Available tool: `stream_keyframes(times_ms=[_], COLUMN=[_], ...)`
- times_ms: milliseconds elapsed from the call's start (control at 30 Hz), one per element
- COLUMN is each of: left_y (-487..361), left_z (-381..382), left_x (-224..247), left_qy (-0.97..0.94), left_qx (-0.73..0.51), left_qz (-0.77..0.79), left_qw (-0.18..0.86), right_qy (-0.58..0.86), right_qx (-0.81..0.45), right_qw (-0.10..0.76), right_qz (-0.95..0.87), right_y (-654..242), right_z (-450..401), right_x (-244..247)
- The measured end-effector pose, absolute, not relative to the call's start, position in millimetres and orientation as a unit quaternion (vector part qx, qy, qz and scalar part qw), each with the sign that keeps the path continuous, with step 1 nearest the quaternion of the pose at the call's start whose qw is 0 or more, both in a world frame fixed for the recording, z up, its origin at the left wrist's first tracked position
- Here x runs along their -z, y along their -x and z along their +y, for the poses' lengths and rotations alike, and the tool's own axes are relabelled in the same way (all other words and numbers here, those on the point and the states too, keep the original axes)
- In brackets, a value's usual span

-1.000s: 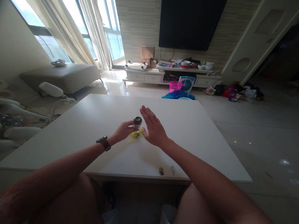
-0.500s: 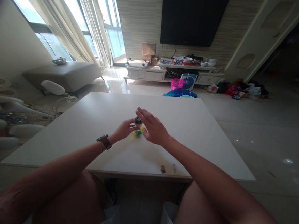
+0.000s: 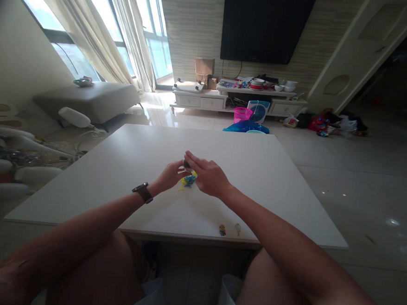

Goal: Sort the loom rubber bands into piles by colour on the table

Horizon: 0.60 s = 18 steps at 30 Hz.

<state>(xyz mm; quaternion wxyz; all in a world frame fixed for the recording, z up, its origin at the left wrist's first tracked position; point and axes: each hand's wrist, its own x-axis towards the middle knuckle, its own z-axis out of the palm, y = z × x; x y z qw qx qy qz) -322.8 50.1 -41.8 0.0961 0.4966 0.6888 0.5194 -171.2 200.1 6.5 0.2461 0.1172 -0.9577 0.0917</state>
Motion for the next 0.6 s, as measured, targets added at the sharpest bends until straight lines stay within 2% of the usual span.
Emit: stream_keyframes(times_ms=[67, 167, 333, 600], left_y=[323, 323, 319, 333], left_z=[50, 52, 54, 48], left_x=[42, 43, 42, 50], left_qy=[-0.500, -0.503, -0.541, -0.522], left_qx=[-0.517, -0.511, -0.480, -0.475], left_qz=[0.689, 0.692, 0.687, 0.707], left_qw=[0.089, 0.085, 0.068, 0.052], right_qy=[-0.113, -0.116, -0.106, 0.007], right_qx=[-0.092, -0.113, -0.212, -0.334], right_qw=[0.268, 0.256, 0.292, 0.317], right_qz=[-0.952, -0.953, -0.927, -0.887], right_y=[171, 171, 174, 187], right_z=[200, 199, 200, 218], right_x=[-8, -9, -2, 13])
